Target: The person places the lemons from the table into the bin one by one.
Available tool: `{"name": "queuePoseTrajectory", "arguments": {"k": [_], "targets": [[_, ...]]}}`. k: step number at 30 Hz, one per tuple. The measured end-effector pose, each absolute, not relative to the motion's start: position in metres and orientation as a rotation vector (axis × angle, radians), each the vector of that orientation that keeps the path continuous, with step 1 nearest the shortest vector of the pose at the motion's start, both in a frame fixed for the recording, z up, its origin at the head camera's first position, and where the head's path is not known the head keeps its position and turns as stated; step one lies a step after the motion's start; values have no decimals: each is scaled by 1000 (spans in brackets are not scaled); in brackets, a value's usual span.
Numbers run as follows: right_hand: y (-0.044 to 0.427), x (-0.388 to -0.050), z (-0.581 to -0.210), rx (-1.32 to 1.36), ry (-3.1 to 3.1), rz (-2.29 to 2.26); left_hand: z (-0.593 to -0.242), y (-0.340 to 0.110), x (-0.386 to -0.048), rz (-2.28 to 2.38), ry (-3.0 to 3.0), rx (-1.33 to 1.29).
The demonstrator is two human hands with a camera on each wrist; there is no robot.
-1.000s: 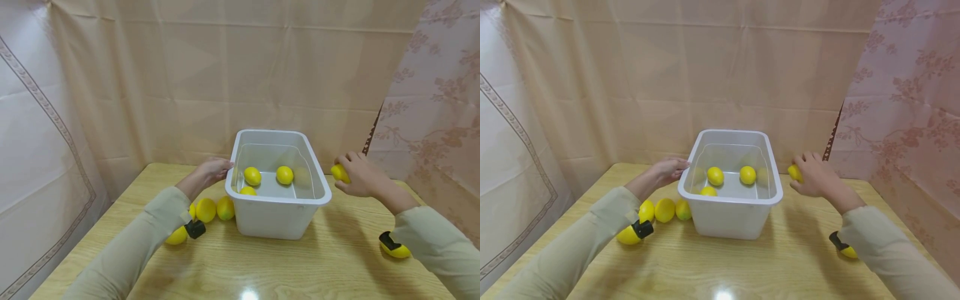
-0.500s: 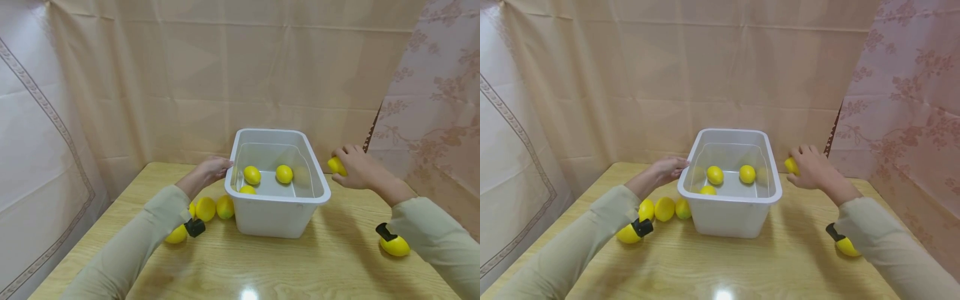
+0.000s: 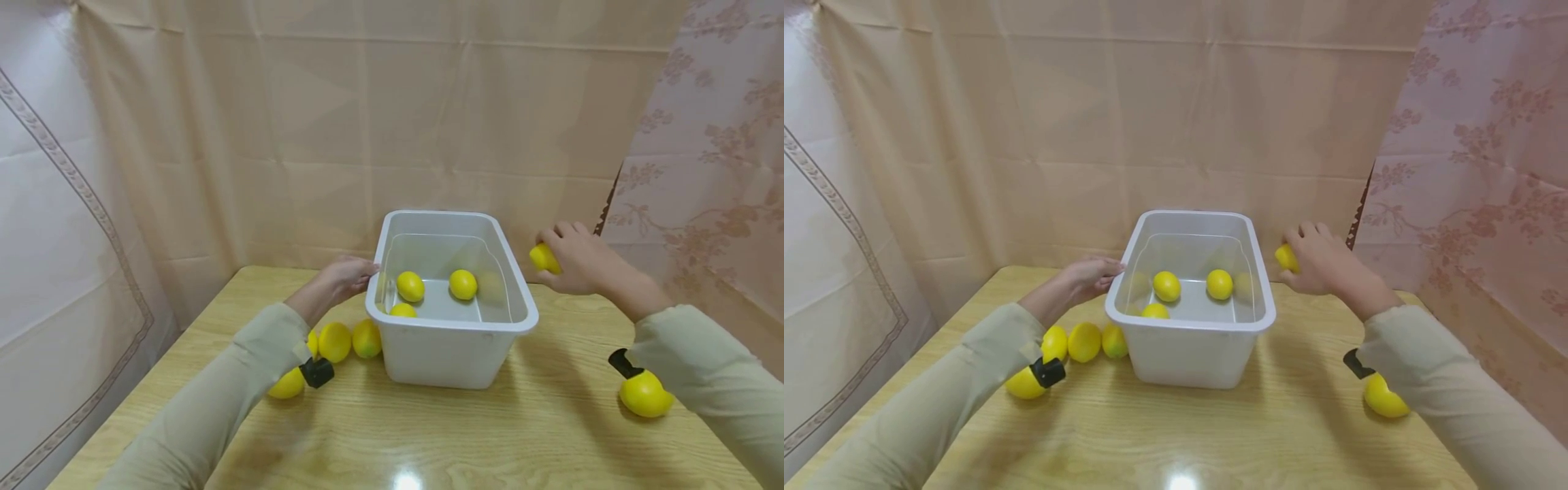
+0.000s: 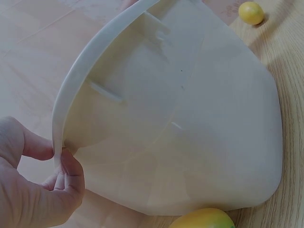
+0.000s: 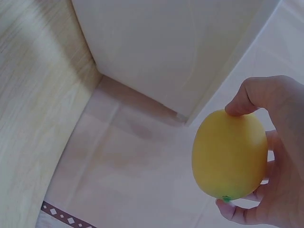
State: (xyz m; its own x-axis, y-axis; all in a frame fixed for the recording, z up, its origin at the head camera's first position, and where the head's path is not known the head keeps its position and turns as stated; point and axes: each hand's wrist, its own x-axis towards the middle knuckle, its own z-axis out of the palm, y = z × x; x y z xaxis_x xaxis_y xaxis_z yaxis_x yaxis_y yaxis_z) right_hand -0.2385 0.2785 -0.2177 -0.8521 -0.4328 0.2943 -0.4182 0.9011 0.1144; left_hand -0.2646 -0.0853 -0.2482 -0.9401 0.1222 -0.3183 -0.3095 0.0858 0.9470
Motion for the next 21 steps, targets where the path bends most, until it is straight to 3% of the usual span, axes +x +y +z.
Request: {"name": "queuePoseTrajectory", "arguments": {"k": [21], "targets": [[256, -237, -196, 626, -2809, -58, -247, -87, -263, 1959, 2031, -203]]}}
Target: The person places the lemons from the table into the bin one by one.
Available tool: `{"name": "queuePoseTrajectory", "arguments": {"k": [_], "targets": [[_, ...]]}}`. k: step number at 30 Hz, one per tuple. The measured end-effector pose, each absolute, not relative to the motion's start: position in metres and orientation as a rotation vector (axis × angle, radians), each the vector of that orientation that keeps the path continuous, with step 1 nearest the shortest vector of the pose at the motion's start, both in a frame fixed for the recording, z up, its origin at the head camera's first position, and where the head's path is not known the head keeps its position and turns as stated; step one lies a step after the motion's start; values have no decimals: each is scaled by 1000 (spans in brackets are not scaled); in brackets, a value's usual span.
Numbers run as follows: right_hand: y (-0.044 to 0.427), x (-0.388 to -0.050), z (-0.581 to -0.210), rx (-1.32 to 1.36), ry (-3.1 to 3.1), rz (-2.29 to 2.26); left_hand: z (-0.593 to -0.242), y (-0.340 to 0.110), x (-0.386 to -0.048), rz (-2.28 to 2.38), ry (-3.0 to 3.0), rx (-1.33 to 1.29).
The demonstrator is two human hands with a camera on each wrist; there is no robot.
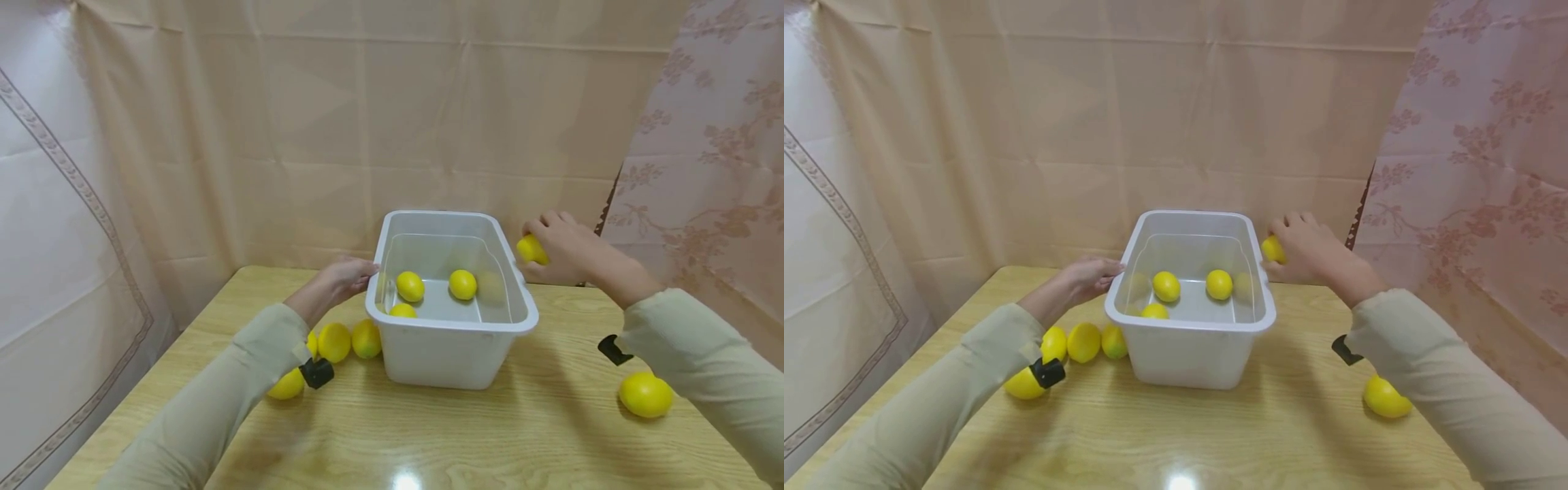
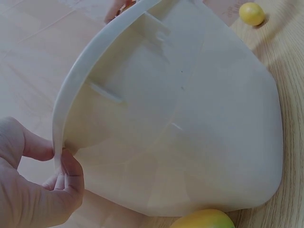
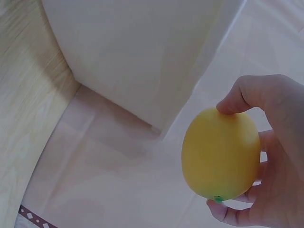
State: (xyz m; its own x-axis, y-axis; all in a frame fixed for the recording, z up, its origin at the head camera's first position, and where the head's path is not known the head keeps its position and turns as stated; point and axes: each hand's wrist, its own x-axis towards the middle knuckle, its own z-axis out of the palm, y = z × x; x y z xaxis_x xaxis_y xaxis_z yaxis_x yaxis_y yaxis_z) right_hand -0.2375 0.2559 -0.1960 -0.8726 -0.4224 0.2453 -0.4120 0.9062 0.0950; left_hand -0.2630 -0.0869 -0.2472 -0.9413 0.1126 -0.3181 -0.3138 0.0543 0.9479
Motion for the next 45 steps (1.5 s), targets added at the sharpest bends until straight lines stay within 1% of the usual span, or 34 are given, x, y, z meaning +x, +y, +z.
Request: {"name": "queuePoseTrajectory", "arguments": {"k": [23, 31, 45], "targets": [[210, -250, -166, 734, -2891, -102, -248, -83, -262, 1979, 2028, -228], [190, -254, -155, 697, -3009, -112, -247, -85, -265, 1992, 2030, -245], [163, -269, -153, 676, -3103, -159, -246, -85, -266, 1955, 2057, -221]]}}
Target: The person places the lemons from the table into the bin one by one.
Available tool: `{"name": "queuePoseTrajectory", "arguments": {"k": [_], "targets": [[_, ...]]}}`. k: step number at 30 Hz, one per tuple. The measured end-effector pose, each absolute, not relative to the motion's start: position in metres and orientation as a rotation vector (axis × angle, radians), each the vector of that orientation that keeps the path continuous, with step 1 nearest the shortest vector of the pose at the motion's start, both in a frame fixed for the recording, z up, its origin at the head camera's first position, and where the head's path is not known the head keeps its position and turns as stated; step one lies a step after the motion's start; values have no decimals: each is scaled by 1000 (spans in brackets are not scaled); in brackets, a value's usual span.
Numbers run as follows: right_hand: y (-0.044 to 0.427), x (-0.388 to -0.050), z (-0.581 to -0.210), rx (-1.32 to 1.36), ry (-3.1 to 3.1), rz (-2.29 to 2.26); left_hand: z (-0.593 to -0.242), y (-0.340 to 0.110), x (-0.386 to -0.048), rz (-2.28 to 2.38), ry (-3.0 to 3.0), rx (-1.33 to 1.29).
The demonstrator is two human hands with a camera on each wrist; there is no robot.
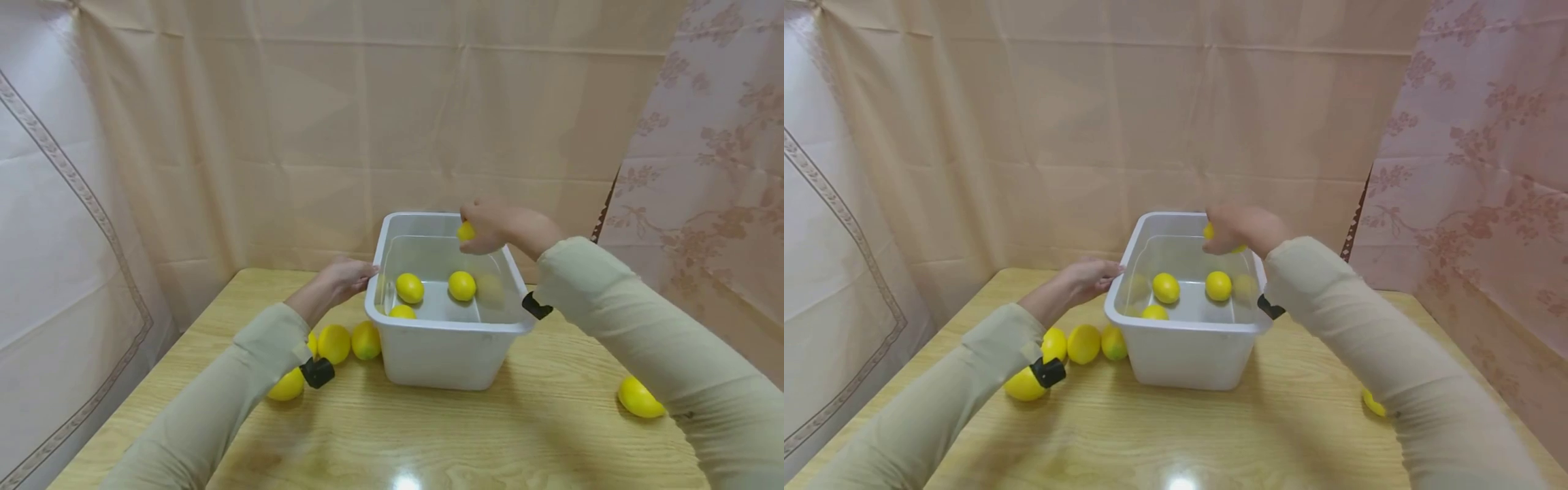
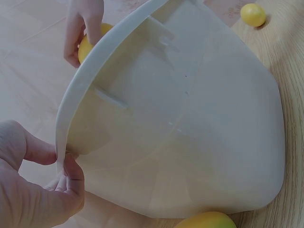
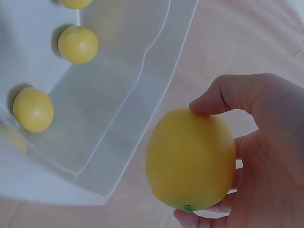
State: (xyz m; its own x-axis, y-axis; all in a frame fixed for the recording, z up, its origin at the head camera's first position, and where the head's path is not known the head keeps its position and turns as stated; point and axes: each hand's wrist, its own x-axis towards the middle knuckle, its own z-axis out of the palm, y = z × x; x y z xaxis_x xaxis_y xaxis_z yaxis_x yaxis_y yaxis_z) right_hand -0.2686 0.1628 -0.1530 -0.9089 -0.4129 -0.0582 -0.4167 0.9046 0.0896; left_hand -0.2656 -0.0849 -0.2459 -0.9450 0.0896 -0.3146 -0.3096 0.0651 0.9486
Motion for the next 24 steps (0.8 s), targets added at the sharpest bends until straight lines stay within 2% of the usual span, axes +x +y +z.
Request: {"name": "queuePoseTrajectory", "arguments": {"k": [10, 24], "targets": [[148, -280, -157, -667, 3015, 192, -244, -85, -264, 1940, 2069, -248], [130, -308, -179, -583, 2961, -16, -247, -86, -264, 2020, 2017, -217]]}}
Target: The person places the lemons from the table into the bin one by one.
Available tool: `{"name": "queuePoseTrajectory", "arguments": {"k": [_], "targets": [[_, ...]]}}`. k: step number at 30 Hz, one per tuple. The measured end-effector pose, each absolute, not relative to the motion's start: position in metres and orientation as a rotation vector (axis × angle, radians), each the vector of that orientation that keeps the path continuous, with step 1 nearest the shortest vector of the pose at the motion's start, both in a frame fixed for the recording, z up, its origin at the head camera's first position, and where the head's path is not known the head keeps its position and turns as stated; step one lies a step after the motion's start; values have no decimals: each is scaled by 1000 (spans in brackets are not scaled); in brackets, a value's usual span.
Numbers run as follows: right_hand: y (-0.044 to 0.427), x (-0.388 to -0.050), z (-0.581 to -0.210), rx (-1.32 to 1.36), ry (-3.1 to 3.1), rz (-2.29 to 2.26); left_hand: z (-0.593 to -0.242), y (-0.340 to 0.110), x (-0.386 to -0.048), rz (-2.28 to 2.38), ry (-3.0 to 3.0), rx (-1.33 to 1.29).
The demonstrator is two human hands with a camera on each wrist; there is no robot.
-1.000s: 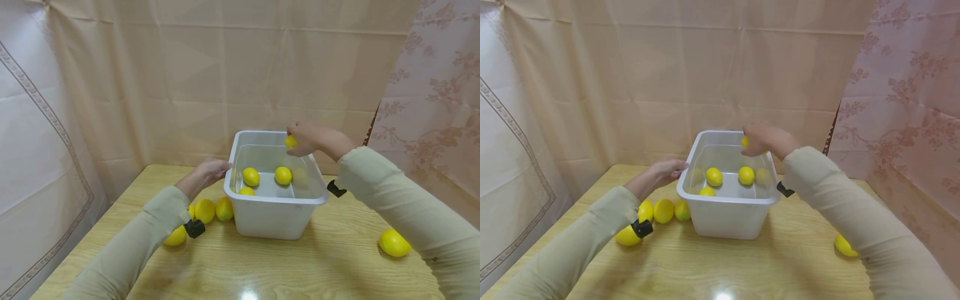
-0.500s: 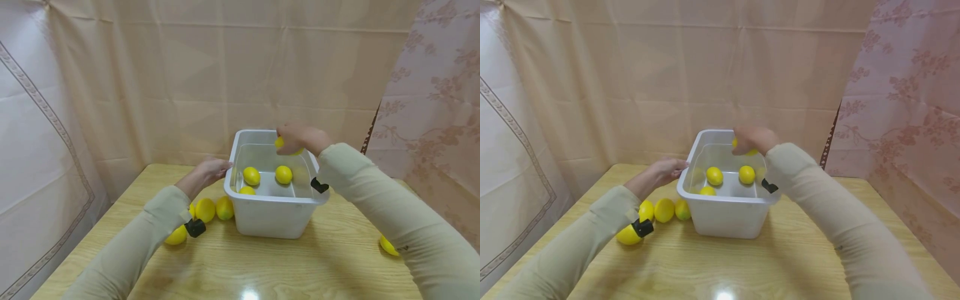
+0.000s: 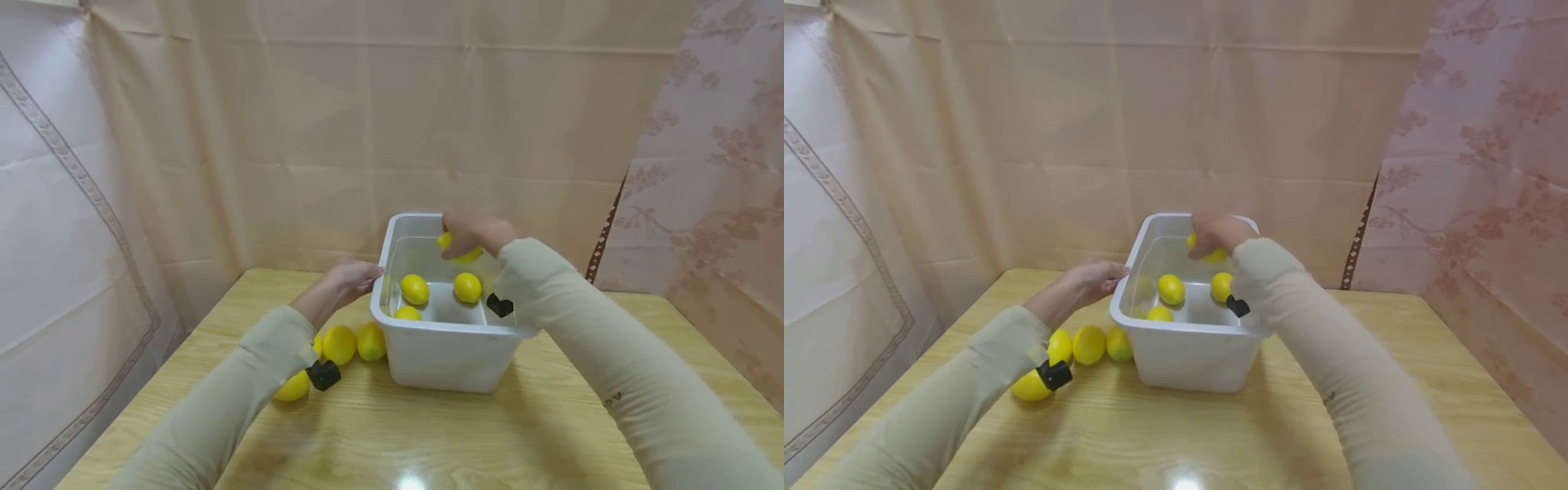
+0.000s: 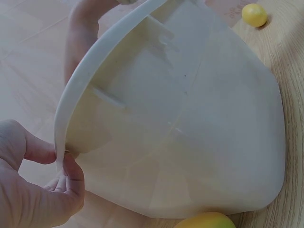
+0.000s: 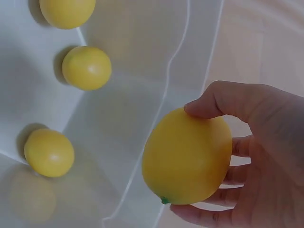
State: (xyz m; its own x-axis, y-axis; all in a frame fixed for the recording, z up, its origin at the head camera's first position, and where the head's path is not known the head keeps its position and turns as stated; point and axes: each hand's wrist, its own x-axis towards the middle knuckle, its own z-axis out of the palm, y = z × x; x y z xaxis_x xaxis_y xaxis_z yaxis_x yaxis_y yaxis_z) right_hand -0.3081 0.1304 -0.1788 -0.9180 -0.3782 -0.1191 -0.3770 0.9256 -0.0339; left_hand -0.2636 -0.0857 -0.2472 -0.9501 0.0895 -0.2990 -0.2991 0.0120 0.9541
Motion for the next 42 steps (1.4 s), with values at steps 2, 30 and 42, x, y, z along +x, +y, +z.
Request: {"name": "queuePoseTrajectory", "arguments": {"k": [2, 30, 42], "targets": [[129, -313, -184, -598, 2961, -16, -247, -85, -263, 2021, 2017, -221], [122, -335, -199, -592, 2949, -127, -248, -85, -265, 2003, 2014, -220], [145, -306, -156, -517, 2833, -87, -252, -87, -269, 2003, 2002, -224]]}}
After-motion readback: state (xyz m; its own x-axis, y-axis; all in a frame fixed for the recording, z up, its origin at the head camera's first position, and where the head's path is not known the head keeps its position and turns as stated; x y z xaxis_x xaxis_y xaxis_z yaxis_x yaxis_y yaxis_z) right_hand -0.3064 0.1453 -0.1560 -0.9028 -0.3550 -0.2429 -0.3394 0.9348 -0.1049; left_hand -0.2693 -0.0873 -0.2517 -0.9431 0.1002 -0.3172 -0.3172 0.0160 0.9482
